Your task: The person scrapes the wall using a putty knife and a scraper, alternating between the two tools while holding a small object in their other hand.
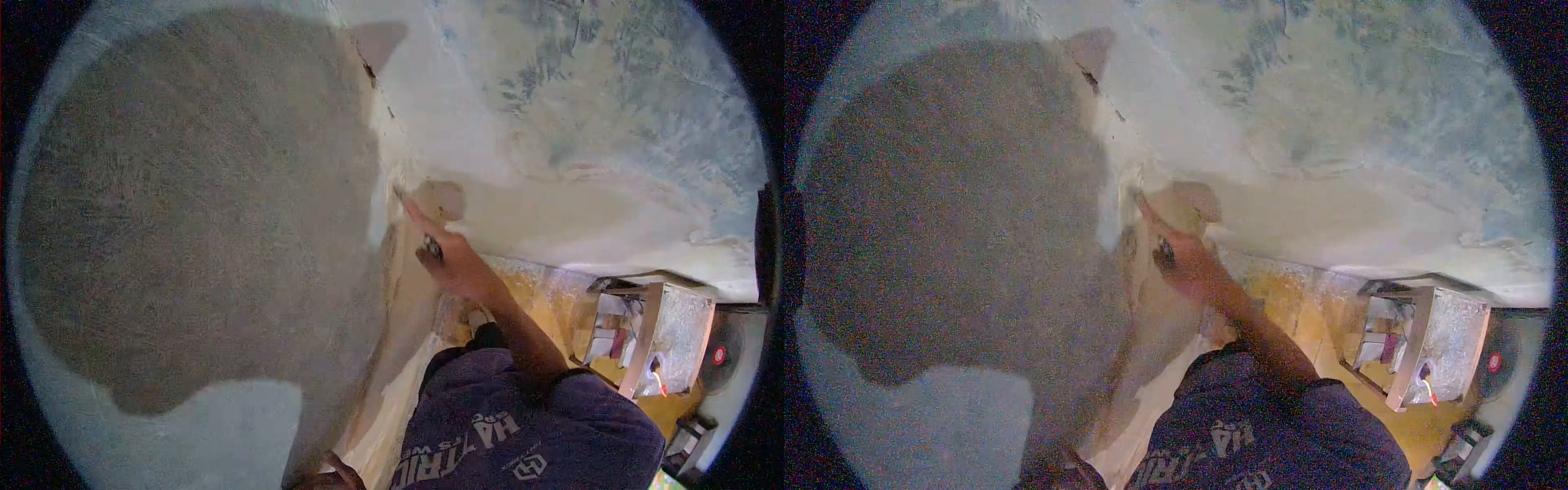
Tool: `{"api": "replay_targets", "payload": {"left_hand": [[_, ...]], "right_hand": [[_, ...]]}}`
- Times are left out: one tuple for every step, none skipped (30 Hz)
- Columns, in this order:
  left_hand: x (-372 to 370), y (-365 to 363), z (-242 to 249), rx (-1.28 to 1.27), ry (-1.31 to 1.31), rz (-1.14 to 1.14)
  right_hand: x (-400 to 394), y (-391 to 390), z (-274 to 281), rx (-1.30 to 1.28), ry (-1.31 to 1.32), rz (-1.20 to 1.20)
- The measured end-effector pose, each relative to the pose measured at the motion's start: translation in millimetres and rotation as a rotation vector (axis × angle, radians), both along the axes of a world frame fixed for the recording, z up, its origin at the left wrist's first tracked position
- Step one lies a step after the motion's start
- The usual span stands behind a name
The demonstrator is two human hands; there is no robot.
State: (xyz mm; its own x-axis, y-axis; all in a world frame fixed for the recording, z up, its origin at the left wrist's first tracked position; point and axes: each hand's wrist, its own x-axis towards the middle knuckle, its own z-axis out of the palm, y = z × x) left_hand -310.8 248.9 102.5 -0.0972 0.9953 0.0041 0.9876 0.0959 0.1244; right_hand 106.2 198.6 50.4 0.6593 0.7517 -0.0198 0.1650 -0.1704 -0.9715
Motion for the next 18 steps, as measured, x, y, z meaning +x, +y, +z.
{"api": "replay_targets", "payload": {"left_hand": [[8,1,7,-0.065,0.019,0.013],[12,3,11,-0.127,0.037,0.024],[-16,12,-12,0.055,0.175,-0.108],[-64,25,-57,0.241,0.309,-0.236],[-97,33,-85,0.429,0.443,-0.359],[-101,34,-86,0.502,0.776,-0.506],[-105,34,-88,0.563,1.115,-0.647],[-111,32,-89,0.608,1.462,-0.789],[-116,32,-95,0.418,1.361,-0.637],[-105,30,-89,0.383,1.034,-0.492],[-83,28,-76,0.404,0.674,-0.389],[-60,23,-61,0.41,0.489,-0.354],[-43,20,-50,0.41,0.404,-0.338],[-31,17,-41,0.423,0.347,-0.33],[-25,17,-37,0.424,0.329,-0.329],[-23,18,-37,0.432,0.322,-0.341],[-21,20,-36,0.458,0.323,-0.348],[-17,21,-35,0.491,0.327,-0.354]], "right_hand": [[9,1,5,0.04,-0.032,-0.028],[6,-2,4,0.027,-0.008,-0.002],[0,-4,1,0.016,0.015,0.024],[-8,-6,0,0.007,0.035,0.051],[-19,-8,0,-0.001,0.029,0.057],[-33,-10,4,-0.007,0.025,0.063],[-33,-11,8,-0.058,0.083,0.094],[-34,-12,15,-0.111,0.139,0.125],[-20,-15,44,-0.207,0.26,0.177],[-12,-18,59,-0.304,0.382,0.226],[-10,-19,55,-0.263,0.357,0.231],[-7,-19,48,-0.221,0.324,0.234],[-5,-20,40,-0.181,0.288,0.238],[-12,-19,33,-0.151,0.289,0.203],[-27,-15,25,-0.118,0.287,0.171],[-30,-11,22,-0.078,0.258,0.134],[-33,-6,18,-0.04,0.228,0.098],[-31,-2,17,0.002,0.174,0.059]]}}
